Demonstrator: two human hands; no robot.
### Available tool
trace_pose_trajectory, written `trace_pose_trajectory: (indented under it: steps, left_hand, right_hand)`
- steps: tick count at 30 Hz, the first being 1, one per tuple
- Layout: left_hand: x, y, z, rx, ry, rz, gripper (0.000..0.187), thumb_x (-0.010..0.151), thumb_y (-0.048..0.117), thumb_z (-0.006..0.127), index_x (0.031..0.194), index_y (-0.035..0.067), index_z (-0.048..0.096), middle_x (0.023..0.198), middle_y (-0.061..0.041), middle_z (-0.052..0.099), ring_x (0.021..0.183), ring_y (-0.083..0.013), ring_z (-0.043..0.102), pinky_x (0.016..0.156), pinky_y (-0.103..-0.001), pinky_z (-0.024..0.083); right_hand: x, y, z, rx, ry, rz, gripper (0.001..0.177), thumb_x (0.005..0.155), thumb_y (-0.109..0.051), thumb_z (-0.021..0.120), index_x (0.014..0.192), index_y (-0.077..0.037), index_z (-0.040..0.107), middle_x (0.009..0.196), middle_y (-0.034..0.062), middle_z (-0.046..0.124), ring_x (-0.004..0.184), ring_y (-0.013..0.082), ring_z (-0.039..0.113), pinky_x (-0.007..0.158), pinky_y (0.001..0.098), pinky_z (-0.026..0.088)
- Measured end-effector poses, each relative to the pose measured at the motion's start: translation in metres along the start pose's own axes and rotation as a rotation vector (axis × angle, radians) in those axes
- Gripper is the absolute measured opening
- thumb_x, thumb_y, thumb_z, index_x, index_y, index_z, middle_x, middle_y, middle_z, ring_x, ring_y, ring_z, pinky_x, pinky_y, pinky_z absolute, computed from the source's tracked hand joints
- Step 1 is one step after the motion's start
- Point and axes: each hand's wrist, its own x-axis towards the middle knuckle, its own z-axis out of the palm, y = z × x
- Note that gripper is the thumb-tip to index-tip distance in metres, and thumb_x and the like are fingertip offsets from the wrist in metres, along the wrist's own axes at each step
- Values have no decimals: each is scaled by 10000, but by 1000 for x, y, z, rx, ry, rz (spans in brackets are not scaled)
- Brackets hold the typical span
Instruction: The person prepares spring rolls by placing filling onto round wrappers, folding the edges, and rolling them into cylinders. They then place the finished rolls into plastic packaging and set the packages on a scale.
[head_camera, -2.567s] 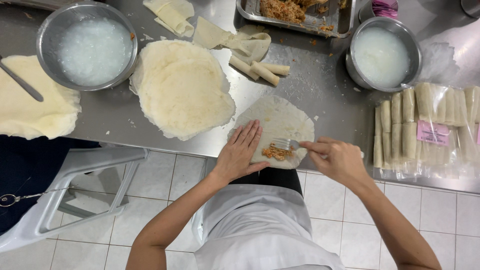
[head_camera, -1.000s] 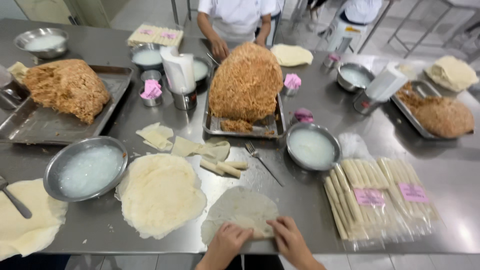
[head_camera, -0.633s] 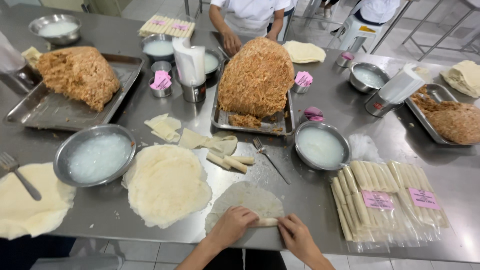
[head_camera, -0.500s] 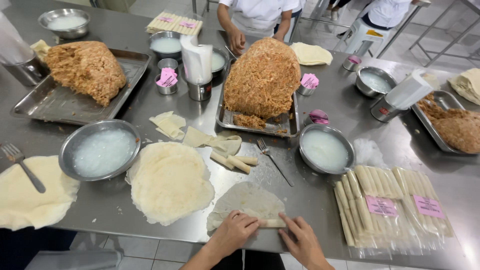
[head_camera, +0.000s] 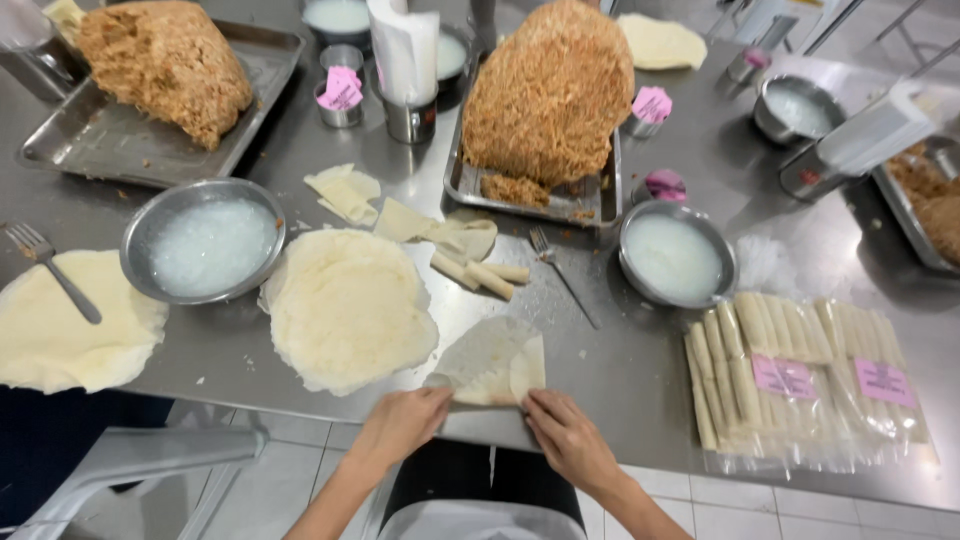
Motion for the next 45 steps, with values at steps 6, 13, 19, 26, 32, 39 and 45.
trace_pose_trajectory:
  steps: [6,13,19,26,32,39,45]
  left_hand:
    - [42,78,46,106,227,412,436,898,-37,742,1330,-34,677,1331,-202,726,1294,-328,688,1175,-414,523]
    - [47,62,42,-79,247,367,264,1060,167,704,1305,67,697,1220,-134,760,1199,-269,740,1088,-387,587]
    - [47,54,47,-133,220,353,250,1089,158,674,1326,91,718,1400,-134,710,1352,-280,660,1193,-428,518]
    - [42,38,76,-154,147,369,301,1135,190,582,1421,151,670,1579,-70,613,1471,-256,568,1248,-428,463]
    - [45,48,63,-156,128,340,300,1132,199,597,1419,132,653,1519,-88,659,1427,-244,609,1231,-410,476]
    - [48,48,62,-146,88,366,302,1132,185,586,1421,107,630,1493,-70,668,1416,-247,616,1226,-429,478]
    - [41,39,76,-106,155,329,217,1104,187,634,1318,166,661,1403,-58,618,1384,-282,601,1224,-454,492]
  right_hand:
    - [-9,2,9,-2,-64,79,334,1048,-130,670,1306,78,709,1368,275,696,1237,434,687,1139,529,533]
    - [79,172,-107,-61,103,483,322,1150,-145,604,1314,104,726,1378,340,688,1355,500,601,1166,602,445]
    - [88,229,-99,-234,-176,736,722,1283,-561,326,1318,-17,800,1359,244,741,1325,495,637,1227,641,323]
    - [56,100,-21,-207,-191,-38,343,1096,-191,601,1384,-51,723,1472,179,686,1431,324,598,1232,450,437]
    - [64,95,-11,-203,-289,30,473,1153,-241,498,1580,-46,561,1632,174,539,1535,312,469,1274,458,361]
    - [106,60,12,-30,-401,-24,500,1176,-307,444,1614,-78,524,1603,192,562,1502,378,487,1244,542,380]
    - [67,71,-19,121,-248,296,438,1129,-361,558,1466,-110,682,1385,142,728,1355,322,655,1146,483,515]
